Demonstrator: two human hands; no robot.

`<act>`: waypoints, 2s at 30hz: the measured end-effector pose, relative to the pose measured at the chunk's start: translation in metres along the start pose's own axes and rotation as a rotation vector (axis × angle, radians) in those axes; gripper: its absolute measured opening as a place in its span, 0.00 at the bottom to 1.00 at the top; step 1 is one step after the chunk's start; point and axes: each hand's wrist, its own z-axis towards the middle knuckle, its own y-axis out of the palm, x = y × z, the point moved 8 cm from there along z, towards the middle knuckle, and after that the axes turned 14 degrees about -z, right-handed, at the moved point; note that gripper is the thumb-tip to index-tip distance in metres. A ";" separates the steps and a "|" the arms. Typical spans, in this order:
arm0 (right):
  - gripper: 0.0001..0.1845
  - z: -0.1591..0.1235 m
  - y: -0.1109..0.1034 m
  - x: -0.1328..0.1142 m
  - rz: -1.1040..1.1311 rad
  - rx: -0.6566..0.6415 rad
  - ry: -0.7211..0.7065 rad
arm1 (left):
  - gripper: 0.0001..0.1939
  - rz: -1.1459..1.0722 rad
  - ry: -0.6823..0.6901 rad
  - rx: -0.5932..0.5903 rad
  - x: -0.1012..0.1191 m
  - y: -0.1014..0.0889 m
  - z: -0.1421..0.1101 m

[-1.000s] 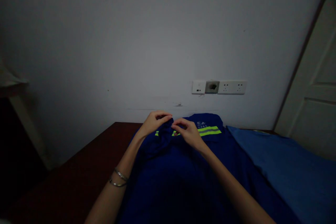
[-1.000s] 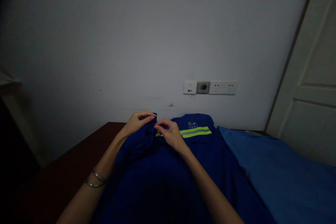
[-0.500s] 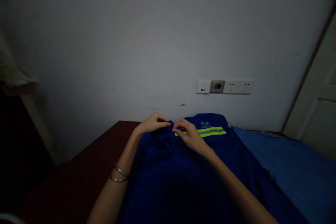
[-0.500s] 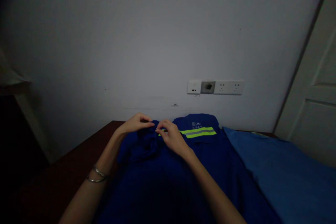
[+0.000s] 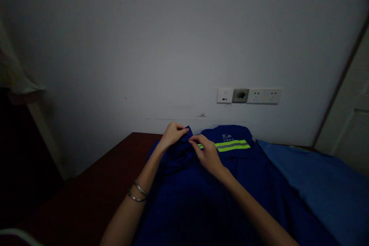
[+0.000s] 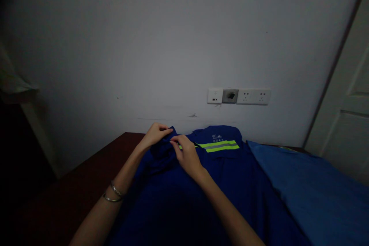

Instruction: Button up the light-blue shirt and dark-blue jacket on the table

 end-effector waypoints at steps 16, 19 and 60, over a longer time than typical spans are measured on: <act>0.09 0.000 0.012 0.045 0.233 -0.101 0.437 | 0.18 -0.198 -0.125 -0.237 0.004 0.015 -0.014; 0.10 -0.001 0.016 0.049 0.253 -0.130 0.480 | 0.17 -0.174 -0.097 -0.240 0.005 0.014 -0.012; 0.13 -0.006 0.005 0.041 0.417 0.106 0.405 | 0.12 -0.448 -0.295 -0.169 -0.017 0.012 -0.015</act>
